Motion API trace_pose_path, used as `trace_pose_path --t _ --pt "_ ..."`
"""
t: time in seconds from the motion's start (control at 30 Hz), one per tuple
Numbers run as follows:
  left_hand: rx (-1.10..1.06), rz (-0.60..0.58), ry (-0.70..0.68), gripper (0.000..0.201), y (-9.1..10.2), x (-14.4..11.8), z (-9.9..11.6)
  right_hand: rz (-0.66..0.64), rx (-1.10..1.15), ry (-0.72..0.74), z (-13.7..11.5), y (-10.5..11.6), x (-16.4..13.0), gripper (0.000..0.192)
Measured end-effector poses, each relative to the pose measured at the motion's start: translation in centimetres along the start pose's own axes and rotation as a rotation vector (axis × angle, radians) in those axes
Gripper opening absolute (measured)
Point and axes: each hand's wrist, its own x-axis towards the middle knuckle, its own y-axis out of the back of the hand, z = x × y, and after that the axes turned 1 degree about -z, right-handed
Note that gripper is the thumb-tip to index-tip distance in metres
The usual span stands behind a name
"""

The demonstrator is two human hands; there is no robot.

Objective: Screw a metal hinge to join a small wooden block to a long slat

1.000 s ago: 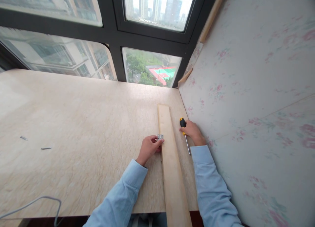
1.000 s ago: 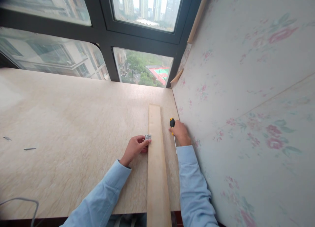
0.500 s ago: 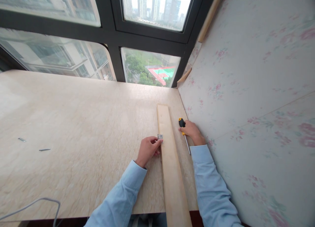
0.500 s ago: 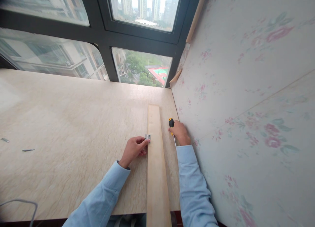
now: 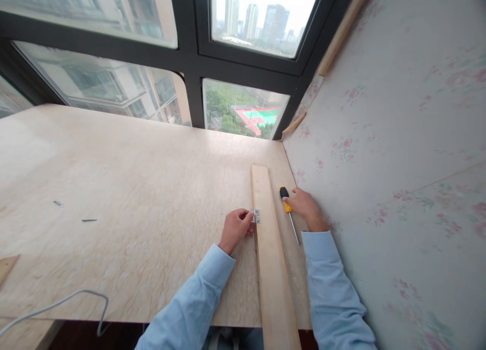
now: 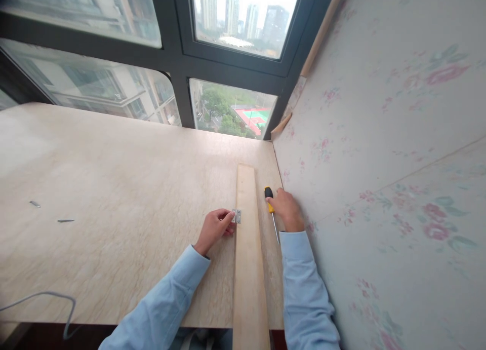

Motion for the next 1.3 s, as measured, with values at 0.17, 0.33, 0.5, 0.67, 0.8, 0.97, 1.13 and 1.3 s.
trace_pose_path --t 0.17,0.33,0.5,0.67,0.8,0.97,1.13,1.3 --pt "-0.05 0.001 -0.023 0.018 -0.3 0.3 -1.0 0.095 -0.014 0.112 -0.5 0.6 -1.7 0.04" --pt "-0.026 0.009 -0.094 0.021 -0.5 0.4 -1.6 0.168 0.184 0.336 -1.5 -1.0 -3.6 0.043" --pt "0.02 0.019 -0.1 0.028 -0.3 0.5 -1.4 0.041 0.306 0.731 -3.6 -4.1 -4.7 0.05" --pt "0.137 0.066 -0.186 0.03 0.1 0.3 -1.2 0.038 0.273 0.866 -3.9 -6.4 -4.1 0.051" --pt "0.165 0.059 -0.186 0.029 0.1 0.2 -1.3 0.08 0.271 0.844 -3.3 -6.9 -3.5 0.043" --pt "0.187 0.075 -0.217 0.028 0.2 0.0 -1.7 0.097 0.254 0.836 -3.4 -7.1 -3.7 0.036" --pt "0.146 0.021 -0.174 0.031 2.8 -1.6 -2.6 0.113 0.21 0.859 -3.6 -7.5 -3.7 0.041" --pt "0.24 0.095 -0.196 0.027 9.7 -4.5 -3.2 0.123 0.132 0.927 -3.7 -8.0 -3.0 0.04"
